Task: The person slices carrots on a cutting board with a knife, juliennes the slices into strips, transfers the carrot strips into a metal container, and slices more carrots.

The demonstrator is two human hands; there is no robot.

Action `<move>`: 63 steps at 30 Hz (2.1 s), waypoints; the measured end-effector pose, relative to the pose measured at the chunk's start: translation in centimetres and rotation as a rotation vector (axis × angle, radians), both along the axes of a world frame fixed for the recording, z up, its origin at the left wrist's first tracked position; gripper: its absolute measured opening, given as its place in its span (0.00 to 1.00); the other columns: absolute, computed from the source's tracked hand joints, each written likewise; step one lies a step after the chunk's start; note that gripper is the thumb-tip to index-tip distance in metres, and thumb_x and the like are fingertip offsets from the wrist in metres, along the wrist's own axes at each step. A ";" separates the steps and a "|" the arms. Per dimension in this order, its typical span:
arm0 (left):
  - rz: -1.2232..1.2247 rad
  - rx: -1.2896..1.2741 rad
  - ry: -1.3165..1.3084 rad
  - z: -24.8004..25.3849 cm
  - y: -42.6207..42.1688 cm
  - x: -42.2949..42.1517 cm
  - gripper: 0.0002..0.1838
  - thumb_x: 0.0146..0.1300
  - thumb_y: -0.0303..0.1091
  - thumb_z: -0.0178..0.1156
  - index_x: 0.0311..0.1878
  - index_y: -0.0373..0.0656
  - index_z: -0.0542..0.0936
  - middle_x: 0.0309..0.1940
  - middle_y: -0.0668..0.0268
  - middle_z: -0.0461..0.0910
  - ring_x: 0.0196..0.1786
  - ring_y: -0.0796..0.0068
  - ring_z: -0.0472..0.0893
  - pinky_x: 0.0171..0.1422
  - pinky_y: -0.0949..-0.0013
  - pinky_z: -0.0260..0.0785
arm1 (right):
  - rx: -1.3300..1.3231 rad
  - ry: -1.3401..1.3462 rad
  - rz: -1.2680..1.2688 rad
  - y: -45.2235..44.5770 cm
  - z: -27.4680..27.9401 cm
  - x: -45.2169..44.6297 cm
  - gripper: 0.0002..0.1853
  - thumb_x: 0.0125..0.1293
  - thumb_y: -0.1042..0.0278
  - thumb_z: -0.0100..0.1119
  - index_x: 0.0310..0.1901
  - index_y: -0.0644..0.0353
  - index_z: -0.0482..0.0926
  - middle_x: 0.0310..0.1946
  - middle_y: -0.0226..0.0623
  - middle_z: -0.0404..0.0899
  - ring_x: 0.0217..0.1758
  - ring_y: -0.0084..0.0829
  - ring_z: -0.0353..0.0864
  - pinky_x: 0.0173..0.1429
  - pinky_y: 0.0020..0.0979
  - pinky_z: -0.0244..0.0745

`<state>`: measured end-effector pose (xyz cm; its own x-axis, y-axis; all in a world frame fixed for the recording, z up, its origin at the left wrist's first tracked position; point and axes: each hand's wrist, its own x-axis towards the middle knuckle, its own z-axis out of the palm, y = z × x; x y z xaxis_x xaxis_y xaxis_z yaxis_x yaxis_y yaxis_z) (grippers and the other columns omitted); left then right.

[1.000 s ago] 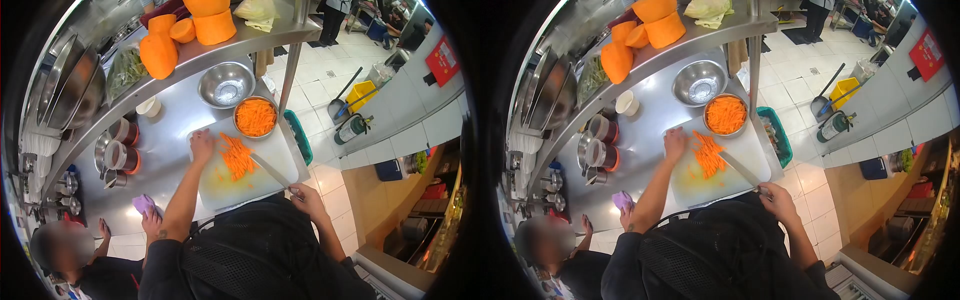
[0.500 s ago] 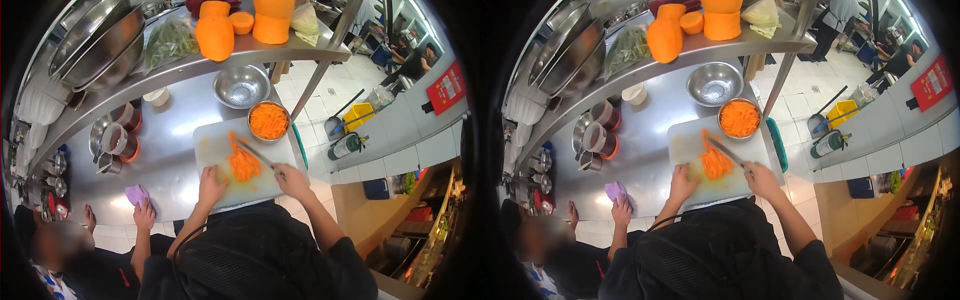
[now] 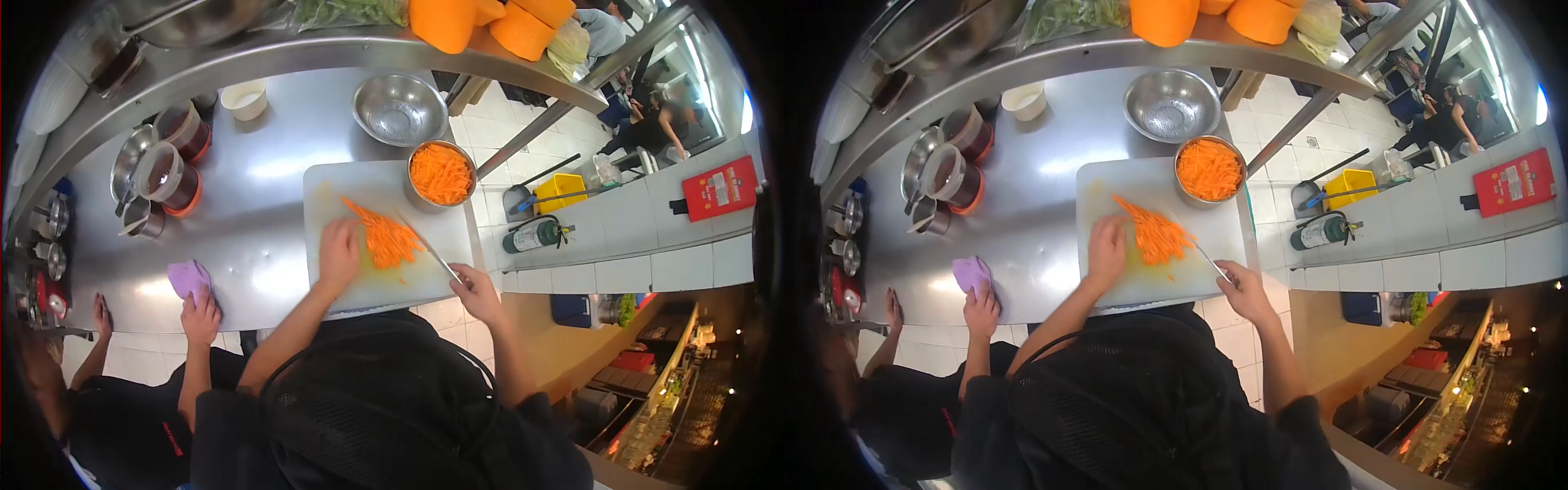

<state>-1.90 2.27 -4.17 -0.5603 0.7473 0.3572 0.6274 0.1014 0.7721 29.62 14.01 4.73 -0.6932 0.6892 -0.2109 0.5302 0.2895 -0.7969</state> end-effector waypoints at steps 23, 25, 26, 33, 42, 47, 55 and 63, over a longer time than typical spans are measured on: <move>-0.005 -0.252 0.133 1.4 3.9 6.2 0.43 0.65 0.60 0.69 0.77 0.45 0.73 0.82 0.46 0.62 0.84 0.30 0.55 0.86 0.38 0.46 | -0.784 0.402 -0.631 -11.0 -6.3 -4.6 0.15 0.85 0.64 0.50 0.65 0.59 0.75 0.29 0.34 0.81 0.22 0.26 0.79 0.25 0.31 0.77; -0.032 -0.245 0.114 1.9 4.7 6.8 0.44 0.65 0.60 0.70 0.78 0.46 0.72 0.82 0.46 0.61 0.84 0.27 0.54 0.86 0.37 0.46 | -0.775 0.404 -0.610 -10.7 -6.4 -5.3 0.14 0.85 0.63 0.51 0.64 0.59 0.76 0.28 0.34 0.81 0.21 0.26 0.78 0.25 0.30 0.75; -0.027 -0.252 0.107 2.2 5.1 7.0 0.42 0.65 0.59 0.70 0.76 0.45 0.74 0.82 0.46 0.61 0.84 0.29 0.55 0.86 0.38 0.47 | -0.769 0.377 -0.572 -10.5 -6.3 -5.6 0.13 0.85 0.63 0.52 0.63 0.59 0.76 0.28 0.34 0.81 0.21 0.26 0.78 0.24 0.29 0.75; -0.024 0.081 -0.207 0.1 5.4 6.7 0.23 0.66 0.35 0.71 0.63 0.38 0.82 0.78 0.47 0.67 0.80 0.39 0.65 0.82 0.44 0.60 | -0.756 0.305 -0.358 -8.4 -5.4 -5.4 0.12 0.84 0.65 0.54 0.62 0.59 0.77 0.27 0.32 0.79 0.21 0.25 0.76 0.25 0.29 0.73; -0.045 0.286 -0.024 8.5 9.5 7.7 0.19 0.68 0.32 0.70 0.59 0.33 0.83 0.74 0.44 0.71 0.78 0.39 0.68 0.81 0.47 0.62 | -0.716 0.428 -0.338 -5.7 2.4 -4.2 0.13 0.85 0.65 0.53 0.61 0.61 0.77 0.28 0.31 0.78 0.21 0.23 0.75 0.25 0.28 0.73; -0.159 0.158 0.041 12.9 16.2 7.9 0.18 0.68 0.36 0.69 0.56 0.34 0.84 0.69 0.45 0.75 0.74 0.39 0.71 0.80 0.45 0.62 | -0.773 0.572 -0.483 -2.2 6.3 -5.4 0.10 0.84 0.64 0.53 0.57 0.59 0.75 0.27 0.33 0.79 0.21 0.24 0.76 0.25 0.29 0.72; -0.167 -0.067 0.102 8.2 23.2 5.7 0.13 0.70 0.39 0.65 0.50 0.40 0.84 0.60 0.53 0.79 0.66 0.46 0.76 0.74 0.48 0.65 | -0.724 0.475 -0.473 -2.0 7.1 0.5 0.10 0.80 0.68 0.58 0.57 0.61 0.76 0.26 0.34 0.79 0.20 0.25 0.76 0.24 0.29 0.71; -0.207 -0.236 0.330 11.2 20.6 6.6 0.32 0.76 0.49 0.60 0.78 0.48 0.71 0.78 0.59 0.67 0.81 0.49 0.63 0.83 0.37 0.49 | -0.643 0.545 -0.526 -1.0 6.9 6.1 0.11 0.75 0.76 0.62 0.56 0.63 0.77 0.26 0.34 0.80 0.19 0.24 0.77 0.23 0.27 0.72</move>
<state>4.70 22.84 6.99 -0.2758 0.9139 0.2977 0.8616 0.0977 0.4982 35.69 13.03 11.61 -0.4450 0.8032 -0.3960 -0.0180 -0.4501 -0.8928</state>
